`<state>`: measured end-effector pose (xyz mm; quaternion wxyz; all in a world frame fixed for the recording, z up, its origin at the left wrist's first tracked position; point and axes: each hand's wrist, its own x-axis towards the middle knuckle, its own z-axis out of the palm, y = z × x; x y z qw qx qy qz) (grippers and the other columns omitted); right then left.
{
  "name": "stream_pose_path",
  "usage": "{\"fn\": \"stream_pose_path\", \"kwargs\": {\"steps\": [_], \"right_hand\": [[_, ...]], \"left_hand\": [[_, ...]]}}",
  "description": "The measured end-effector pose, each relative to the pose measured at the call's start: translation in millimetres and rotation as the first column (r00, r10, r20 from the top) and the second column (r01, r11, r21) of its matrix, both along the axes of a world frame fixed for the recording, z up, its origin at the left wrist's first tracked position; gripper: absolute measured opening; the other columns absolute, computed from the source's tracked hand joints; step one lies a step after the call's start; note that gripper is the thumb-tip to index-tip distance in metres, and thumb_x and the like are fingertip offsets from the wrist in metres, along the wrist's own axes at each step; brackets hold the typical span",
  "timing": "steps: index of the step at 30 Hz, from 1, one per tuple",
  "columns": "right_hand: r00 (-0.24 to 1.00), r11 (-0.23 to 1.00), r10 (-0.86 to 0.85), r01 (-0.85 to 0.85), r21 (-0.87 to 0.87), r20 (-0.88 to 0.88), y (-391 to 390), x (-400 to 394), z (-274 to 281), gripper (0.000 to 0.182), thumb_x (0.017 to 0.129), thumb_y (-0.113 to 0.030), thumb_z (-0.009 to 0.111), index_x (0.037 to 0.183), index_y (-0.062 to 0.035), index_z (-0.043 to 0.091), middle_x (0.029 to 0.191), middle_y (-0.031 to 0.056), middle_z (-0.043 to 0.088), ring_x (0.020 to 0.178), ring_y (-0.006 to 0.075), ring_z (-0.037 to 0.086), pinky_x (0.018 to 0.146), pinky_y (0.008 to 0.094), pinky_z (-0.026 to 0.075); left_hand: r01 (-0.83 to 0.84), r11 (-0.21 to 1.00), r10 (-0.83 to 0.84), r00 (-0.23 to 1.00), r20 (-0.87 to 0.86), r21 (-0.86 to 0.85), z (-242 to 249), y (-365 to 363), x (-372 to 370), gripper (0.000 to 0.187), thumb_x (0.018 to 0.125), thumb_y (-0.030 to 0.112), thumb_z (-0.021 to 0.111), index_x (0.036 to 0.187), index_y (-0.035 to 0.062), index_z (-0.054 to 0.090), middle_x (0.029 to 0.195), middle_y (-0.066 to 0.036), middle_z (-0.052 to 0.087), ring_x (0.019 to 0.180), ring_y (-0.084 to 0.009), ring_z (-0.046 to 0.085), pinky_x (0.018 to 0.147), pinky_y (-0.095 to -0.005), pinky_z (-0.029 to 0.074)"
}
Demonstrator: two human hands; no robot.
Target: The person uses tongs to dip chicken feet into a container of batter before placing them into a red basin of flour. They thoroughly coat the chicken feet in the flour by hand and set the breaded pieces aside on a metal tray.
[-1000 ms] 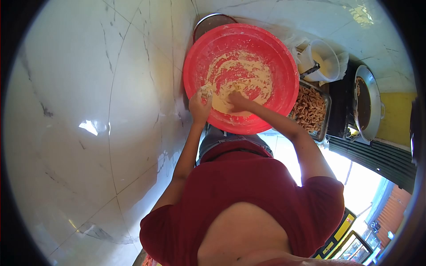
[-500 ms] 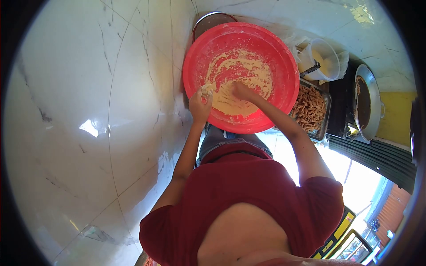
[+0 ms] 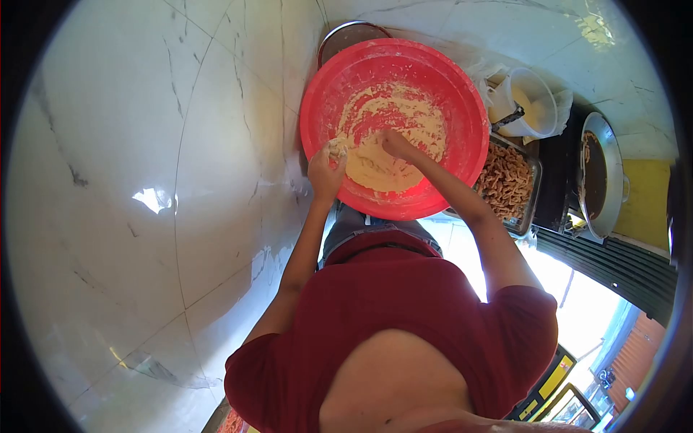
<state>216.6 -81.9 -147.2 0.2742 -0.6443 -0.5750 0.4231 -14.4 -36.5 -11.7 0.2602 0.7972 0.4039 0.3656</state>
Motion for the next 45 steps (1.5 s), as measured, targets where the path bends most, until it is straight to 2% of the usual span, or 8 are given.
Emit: {"fn": "stream_pose_path", "kwargs": {"steps": [7,13,22,28,34,38,43,45], "right_hand": [[0.783,0.989,0.148,-0.121,-0.086,0.604,-42.2,-79.3,26.1,0.043,0.070,-0.018,0.062,0.106,0.0029,0.054,0.106,0.0249,0.054,0.095,0.0315,0.055,0.078,0.0420,0.045],[0.969,0.807,0.185,-0.244,-0.537,-0.162,-13.3,-35.8,57.4,0.046,0.065,-0.018,0.065,0.103,0.0056,0.054,0.094,0.0236,0.058,0.086,0.0323,0.058,0.074,0.0439,0.045],[0.856,1.000,-0.004,0.000,0.007,0.516,-33.7,-86.4,12.7,0.043,0.064,-0.014,0.064,0.101,0.0060,0.054,0.095,0.0243,0.058,0.085,0.0301,0.058,0.072,0.0411,0.046],[0.982,0.865,0.173,-0.190,-0.464,-0.078,-11.2,-42.9,53.4,0.033,0.067,-0.006,0.054,0.098,0.0080,0.053,0.082,0.0230,0.061,0.078,0.0333,0.061,0.067,0.0413,0.047],[0.971,0.969,-0.221,0.229,-0.089,0.096,-12.9,-32.4,50.4,0.021,0.066,-0.009,0.059,0.081,0.0064,0.058,0.077,0.0217,0.061,0.070,0.0324,0.060,0.064,0.0408,0.047],[0.802,0.957,-0.076,-0.108,0.270,0.592,-43.6,-75.4,7.2,0.023,0.068,-0.017,0.061,0.076,0.0045,0.061,0.072,0.0221,0.060,0.070,0.0342,0.061,0.064,0.0409,0.048],[0.970,0.852,0.204,-0.243,-0.465,-0.133,-26.7,-60.3,87.3,0.021,0.070,-0.017,0.060,0.077,0.0028,0.061,0.069,0.0187,0.060,0.068,0.0286,0.061,0.064,0.0368,0.047],[0.986,0.928,0.137,-0.160,-0.337,-0.091,-20.3,-32.8,50.5,0.021,0.070,-0.017,0.060,0.079,0.0021,0.062,0.068,0.0192,0.060,0.068,0.0297,0.061,0.065,0.0373,0.047]], "left_hand": [[-0.009,1.000,0.008,0.999,-0.044,-0.009,-5.8,1.6,0.0,0.021,0.077,0.012,0.063,0.097,0.0078,0.063,0.070,-0.005,0.060,0.063,-0.0161,0.058,0.063,-0.0289,0.045],[0.005,1.000,-0.005,1.000,-0.017,-0.010,0.0,0.6,0.2,0.020,0.078,0.014,0.063,0.097,0.0082,0.063,0.069,-0.005,0.060,0.063,-0.0166,0.058,0.063,-0.0298,0.045],[0.001,1.000,-0.002,0.999,-0.044,-0.018,1.9,-0.5,0.0,0.020,0.078,0.017,0.063,0.097,0.0091,0.063,0.070,-0.006,0.060,0.064,-0.0175,0.058,0.064,-0.0305,0.045],[-0.008,0.999,0.010,0.999,-0.045,0.050,-6.8,1.0,-0.7,0.022,0.078,0.017,0.064,0.098,0.0095,0.063,0.071,-0.006,0.061,0.065,-0.0181,0.059,0.065,-0.0312,0.045],[-0.008,0.999,0.011,0.998,-0.057,0.049,-9.7,2.7,-1.0,0.022,0.077,0.016,0.064,0.098,0.0093,0.063,0.072,-0.006,0.061,0.066,-0.0184,0.059,0.065,-0.0315,0.045],[-0.007,0.999,0.009,0.998,-0.057,0.038,-11.3,2.3,-1.4,0.022,0.077,0.017,0.064,0.098,0.0093,0.063,0.071,-0.006,0.060,0.066,-0.0190,0.058,0.065,-0.0323,0.045],[-0.016,0.999,0.019,0.999,-0.047,0.047,-8.3,2.4,-2.2,0.024,0.076,0.019,0.064,0.098,0.0087,0.062,0.071,-0.006,0.060,0.066,-0.0201,0.058,0.066,-0.0328,0.044],[0.005,1.000,-0.004,0.999,-0.045,0.021,-7.2,1.8,-3.3,0.024,0.076,0.018,0.064,0.098,0.0080,0.062,0.072,-0.006,0.060,0.067,-0.0210,0.058,0.066,-0.0330,0.044]]}}
